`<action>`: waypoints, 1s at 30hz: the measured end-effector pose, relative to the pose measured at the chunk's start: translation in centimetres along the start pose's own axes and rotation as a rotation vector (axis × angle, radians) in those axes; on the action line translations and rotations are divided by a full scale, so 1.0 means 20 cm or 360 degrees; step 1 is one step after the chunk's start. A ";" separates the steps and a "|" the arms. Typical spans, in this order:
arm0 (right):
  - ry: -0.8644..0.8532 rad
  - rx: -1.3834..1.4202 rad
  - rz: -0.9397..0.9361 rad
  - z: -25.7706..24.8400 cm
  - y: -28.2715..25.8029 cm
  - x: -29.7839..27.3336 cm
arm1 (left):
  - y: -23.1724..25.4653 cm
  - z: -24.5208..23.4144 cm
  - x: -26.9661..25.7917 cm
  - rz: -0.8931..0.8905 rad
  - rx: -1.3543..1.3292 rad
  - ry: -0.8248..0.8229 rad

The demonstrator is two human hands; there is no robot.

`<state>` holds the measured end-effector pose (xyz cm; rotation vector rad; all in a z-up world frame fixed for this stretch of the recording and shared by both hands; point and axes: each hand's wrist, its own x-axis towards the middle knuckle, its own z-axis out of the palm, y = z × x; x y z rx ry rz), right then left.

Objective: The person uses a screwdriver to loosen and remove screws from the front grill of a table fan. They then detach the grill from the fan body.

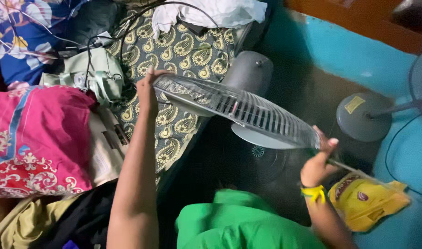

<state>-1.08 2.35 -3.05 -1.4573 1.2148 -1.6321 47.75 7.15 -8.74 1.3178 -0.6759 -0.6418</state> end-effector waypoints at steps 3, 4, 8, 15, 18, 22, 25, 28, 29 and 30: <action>-0.0032 -0.0033 -0.0195 0.16 0.02 0.13 | -0.02 -0.08 0.04 -0.0078 0.0080 0.0164; -0.0015 -0.0090 -0.0259 0.19 0.05 0.15 | -0.03 -0.10 0.04 -0.0129 0.0141 0.0216; 0.0074 0.0228 -0.0136 0.21 0.16 0.17 | -0.04 -0.08 0.09 0.0032 0.0068 0.0085; 0.0484 -0.0228 -0.0318 0.16 0.26 0.13 | -0.01 -0.05 0.22 0.0089 0.0222 -0.0186; 0.0553 -0.0738 -0.0233 0.14 0.13 0.05 | 0.03 -0.14 0.21 0.0456 0.0341 -0.0432; 0.0914 -0.0665 -0.0465 0.14 -0.25 -0.22 | -0.11 -0.19 -0.05 0.0727 0.0452 0.0089; 0.0053 -0.1471 -0.0811 0.06 -0.64 -0.38 | -0.21 -0.16 -0.31 0.0585 0.0441 0.0367; -0.0577 -0.2132 -0.0663 0.14 -0.95 -0.44 | -0.16 -0.10 -0.43 0.0736 0.0529 -0.0098; -0.0727 -0.2148 -0.0560 0.19 -1.01 -0.43 | -0.11 -0.09 -0.43 0.0803 0.0486 -0.0266; -0.0883 -0.2157 -0.0463 0.23 -1.07 -0.41 | -0.07 -0.08 -0.41 0.0767 0.0542 -0.0260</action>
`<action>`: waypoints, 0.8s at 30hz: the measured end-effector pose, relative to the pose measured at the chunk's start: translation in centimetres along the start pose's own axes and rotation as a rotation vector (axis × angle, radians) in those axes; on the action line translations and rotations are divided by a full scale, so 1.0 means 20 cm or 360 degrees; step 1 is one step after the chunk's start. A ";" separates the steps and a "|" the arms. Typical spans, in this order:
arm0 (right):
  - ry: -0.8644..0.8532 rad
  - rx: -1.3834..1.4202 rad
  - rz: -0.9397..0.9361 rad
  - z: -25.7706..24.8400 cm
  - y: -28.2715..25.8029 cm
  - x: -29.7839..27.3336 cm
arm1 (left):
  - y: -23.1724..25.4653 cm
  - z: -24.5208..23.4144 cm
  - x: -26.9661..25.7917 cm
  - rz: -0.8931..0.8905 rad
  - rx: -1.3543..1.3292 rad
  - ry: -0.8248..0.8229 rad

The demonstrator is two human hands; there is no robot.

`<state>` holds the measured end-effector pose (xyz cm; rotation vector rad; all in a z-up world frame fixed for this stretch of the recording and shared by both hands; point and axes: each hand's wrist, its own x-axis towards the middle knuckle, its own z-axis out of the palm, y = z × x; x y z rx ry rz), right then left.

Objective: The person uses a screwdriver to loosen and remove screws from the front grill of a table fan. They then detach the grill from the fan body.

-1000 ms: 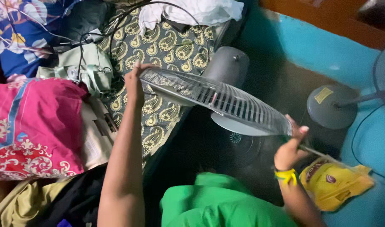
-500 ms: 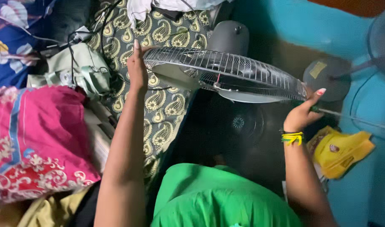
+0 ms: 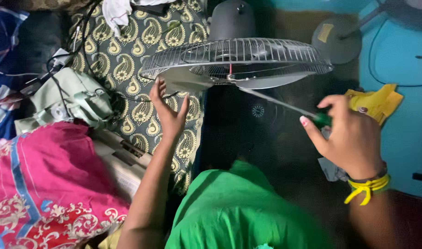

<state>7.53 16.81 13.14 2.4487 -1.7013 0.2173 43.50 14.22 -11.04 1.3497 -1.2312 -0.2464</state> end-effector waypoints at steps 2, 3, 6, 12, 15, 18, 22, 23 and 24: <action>-0.0127 -0.0080 -0.0127 -0.07 -0.06 0.06 | 0.03 -0.01 0.07 -0.0078 0.0106 -0.0028; -0.0089 -0.0183 -0.0232 -0.09 -0.08 0.10 | 0.03 -0.01 0.09 -0.0086 0.0163 0.0047; 0.0106 -0.0385 -0.0566 -0.11 -0.15 0.21 | -0.02 0.00 0.16 -0.0094 0.0370 0.0242; 0.0279 -0.0449 -0.0893 0.07 -0.18 0.40 | -0.18 -0.03 0.16 -0.0290 -0.0104 0.0139; 0.0243 -0.0416 -0.0886 0.12 -0.15 0.41 | -0.22 -0.06 0.19 -0.0204 -0.0184 0.0089; 0.0214 -0.0321 -0.0875 0.13 -0.14 0.39 | -0.24 -0.06 0.22 -0.0348 -0.0364 0.0041; 0.0193 -0.0293 -0.0843 0.13 -0.17 0.39 | -0.31 -0.02 0.22 -0.0514 -0.0647 -0.0051; 0.0192 -0.0285 -0.0838 0.13 -0.17 0.39 | -0.34 -0.01 0.22 -0.0491 -0.0731 -0.0058; 0.0191 -0.0279 -0.0833 0.14 -0.18 0.39 | -0.36 -0.01 0.21 -0.0522 -0.0753 -0.0075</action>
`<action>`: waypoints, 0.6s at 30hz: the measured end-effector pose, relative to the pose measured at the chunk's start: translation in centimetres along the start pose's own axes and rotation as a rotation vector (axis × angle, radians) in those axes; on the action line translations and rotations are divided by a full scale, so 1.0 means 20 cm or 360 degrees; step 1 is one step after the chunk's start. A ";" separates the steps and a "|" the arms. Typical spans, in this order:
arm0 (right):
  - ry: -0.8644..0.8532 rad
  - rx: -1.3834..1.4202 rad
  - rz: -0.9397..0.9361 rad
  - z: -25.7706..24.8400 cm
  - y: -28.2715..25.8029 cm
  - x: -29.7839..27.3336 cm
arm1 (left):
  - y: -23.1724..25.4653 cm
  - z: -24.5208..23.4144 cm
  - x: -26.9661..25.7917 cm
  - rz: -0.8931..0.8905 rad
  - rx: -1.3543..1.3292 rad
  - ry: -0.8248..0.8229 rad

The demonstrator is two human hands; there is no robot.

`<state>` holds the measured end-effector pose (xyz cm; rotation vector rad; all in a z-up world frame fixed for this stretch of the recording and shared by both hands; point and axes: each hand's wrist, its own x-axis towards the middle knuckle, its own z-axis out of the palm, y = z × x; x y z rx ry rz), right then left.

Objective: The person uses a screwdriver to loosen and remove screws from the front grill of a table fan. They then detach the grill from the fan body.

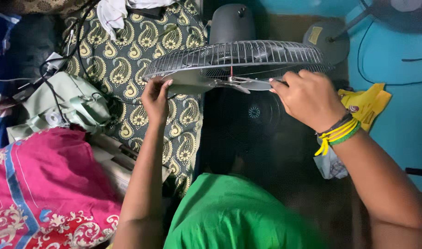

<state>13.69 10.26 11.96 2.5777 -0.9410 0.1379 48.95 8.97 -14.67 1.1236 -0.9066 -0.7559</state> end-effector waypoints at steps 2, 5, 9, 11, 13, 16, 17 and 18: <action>-0.0008 -0.0006 0.0000 0.00 -0.01 0.01 | -0.03 -0.02 -0.01 -0.0068 -0.0040 -0.0022; -0.0026 -0.0027 -0.0018 0.00 -0.02 0.01 | -0.04 -0.01 -0.01 0.0002 -0.0039 -0.0044; -0.0088 -0.0059 -0.0033 0.01 -0.02 0.02 | 0.00 -0.01 -0.02 0.0011 0.0111 -0.0060; -0.0098 -0.0067 -0.0032 0.01 -0.02 0.02 | 0.03 -0.01 -0.02 -0.0082 0.0226 -0.0064; -0.0058 -0.0051 -0.0039 0.00 -0.01 0.02 | 0.04 0.01 -0.03 -0.0026 0.0184 -0.0050; -0.0121 -0.0068 -0.0041 0.00 -0.01 0.04 | 0.03 0.01 -0.03 -0.0009 0.0160 -0.0033; -0.0110 -0.0045 -0.0037 0.01 -0.01 0.04 | 0.02 0.01 -0.03 -0.0016 0.0158 -0.0030; -0.0101 -0.0025 -0.0031 0.01 -0.01 0.04 | 0.02 0.01 -0.03 -0.0004 0.0143 -0.0034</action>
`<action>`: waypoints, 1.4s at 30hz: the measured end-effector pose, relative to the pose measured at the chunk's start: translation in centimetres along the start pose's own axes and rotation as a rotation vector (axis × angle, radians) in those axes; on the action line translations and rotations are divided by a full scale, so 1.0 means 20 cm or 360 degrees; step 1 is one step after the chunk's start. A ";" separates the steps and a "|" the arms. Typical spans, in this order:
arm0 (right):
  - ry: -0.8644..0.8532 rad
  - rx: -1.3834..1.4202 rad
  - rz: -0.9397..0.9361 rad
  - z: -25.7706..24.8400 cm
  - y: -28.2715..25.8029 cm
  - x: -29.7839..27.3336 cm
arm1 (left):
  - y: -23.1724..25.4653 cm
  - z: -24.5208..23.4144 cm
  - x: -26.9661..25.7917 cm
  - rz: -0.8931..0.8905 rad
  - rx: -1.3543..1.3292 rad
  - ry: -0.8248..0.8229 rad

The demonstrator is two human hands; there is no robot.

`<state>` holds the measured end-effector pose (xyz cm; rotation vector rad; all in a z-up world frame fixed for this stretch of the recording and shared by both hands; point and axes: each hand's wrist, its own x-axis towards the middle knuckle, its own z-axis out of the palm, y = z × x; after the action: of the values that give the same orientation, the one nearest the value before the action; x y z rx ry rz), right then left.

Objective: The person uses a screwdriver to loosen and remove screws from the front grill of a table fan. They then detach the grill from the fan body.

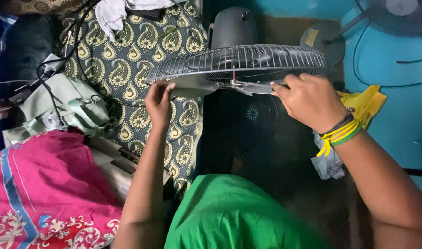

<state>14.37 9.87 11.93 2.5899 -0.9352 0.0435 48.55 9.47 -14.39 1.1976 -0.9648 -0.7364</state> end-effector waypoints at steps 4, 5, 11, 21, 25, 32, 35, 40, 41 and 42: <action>-0.0001 0.0054 -0.0002 0.00 0.00 0.01 | 0.05 0.00 0.01 -0.0036 -0.0071 -0.0035; -0.0030 0.0039 -0.0015 -0.01 0.00 0.02 | 0.09 0.00 0.01 -0.0064 -0.0090 -0.0049; -0.0170 -0.0117 -0.0212 -0.02 -0.05 0.14 | 0.44 -0.02 0.07 0.0571 0.0472 -0.0545; -0.0417 -0.0195 -0.0543 0.03 -0.05 0.29 | 0.41 0.06 0.22 0.0081 0.0368 -0.0896; -0.0246 -0.0070 -0.0660 0.04 -0.07 0.27 | 0.41 0.08 0.19 -0.0332 0.0303 -0.0902; -0.0553 -0.0204 -0.0414 0.05 -0.13 0.31 | 0.28 0.06 0.17 -0.0411 0.0174 -0.0840; -0.0519 -0.0184 -0.0286 0.05 -0.14 0.31 | 0.26 0.07 0.14 -0.0333 0.0222 -0.0843; -0.0514 -0.0064 0.0056 0.05 -0.12 0.28 | 0.28 0.10 0.11 -0.0425 0.0060 -0.0810; -0.0513 -0.0085 0.0052 0.05 -0.12 0.28 | 0.29 0.10 0.11 -0.0441 0.0052 -0.0809; -0.0510 -0.0109 0.0049 0.06 -0.12 0.29 | 0.30 0.10 0.12 -0.0420 0.0103 -0.0810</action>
<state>20.28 7.63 10.89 2.5630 -1.0640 -0.3988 47.54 7.87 -7.92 1.2326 -1.2651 -1.2685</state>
